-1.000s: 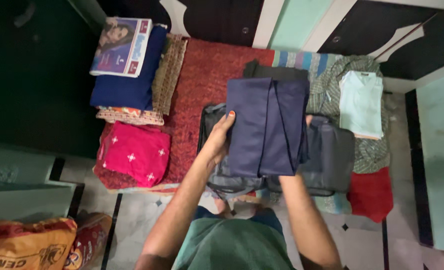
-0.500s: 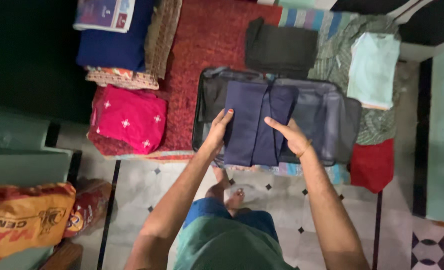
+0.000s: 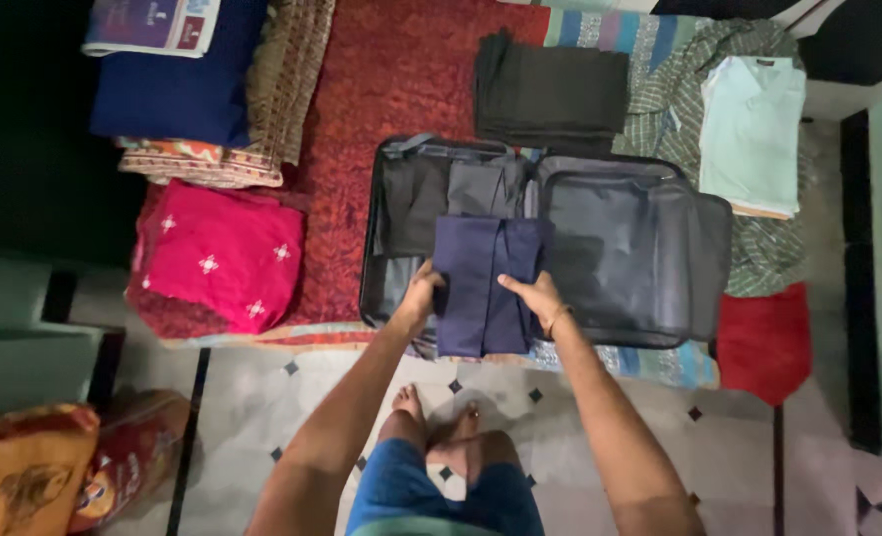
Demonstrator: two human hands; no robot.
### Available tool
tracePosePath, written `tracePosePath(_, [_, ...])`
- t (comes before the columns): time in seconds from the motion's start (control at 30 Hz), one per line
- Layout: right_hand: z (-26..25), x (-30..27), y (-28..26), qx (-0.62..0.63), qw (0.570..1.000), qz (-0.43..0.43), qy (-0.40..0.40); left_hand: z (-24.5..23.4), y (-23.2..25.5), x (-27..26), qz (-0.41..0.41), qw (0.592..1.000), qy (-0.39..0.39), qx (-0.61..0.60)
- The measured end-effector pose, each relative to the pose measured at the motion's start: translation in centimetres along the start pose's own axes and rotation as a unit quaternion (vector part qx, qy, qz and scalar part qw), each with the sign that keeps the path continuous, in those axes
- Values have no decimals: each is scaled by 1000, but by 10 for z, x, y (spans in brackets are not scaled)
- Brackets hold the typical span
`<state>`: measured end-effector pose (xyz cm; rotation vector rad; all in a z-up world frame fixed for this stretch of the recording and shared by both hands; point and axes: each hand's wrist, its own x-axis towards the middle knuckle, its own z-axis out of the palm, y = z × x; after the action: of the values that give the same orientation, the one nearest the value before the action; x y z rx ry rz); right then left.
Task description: The person packs various folded clothes into a suitcase on a bed, placing multiple dark and blue items into the compartments by hand.
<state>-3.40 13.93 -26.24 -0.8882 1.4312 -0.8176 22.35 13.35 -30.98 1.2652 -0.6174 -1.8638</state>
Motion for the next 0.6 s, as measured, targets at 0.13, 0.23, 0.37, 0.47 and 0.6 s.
tracePosePath(0.13, [14,43,79,29,998,53,28,-41,-75,66,-11,998,55,15])
tracePosePath(0.23, [22,77,136,43,992,108,52,-62,-114,99,1,997,70,38])
tracePosePath(0.37, [31,103,193,-25,993,69,90,-75,-146,121,31,993,79,80])
tracePosePath(0.47, [33,115,207,-64,972,200,108,-74,-166,119,59,985,94,131])
tracePosePath(0.6, [34,129,216,-223,961,119,117,-65,-169,127,67,974,125,179])
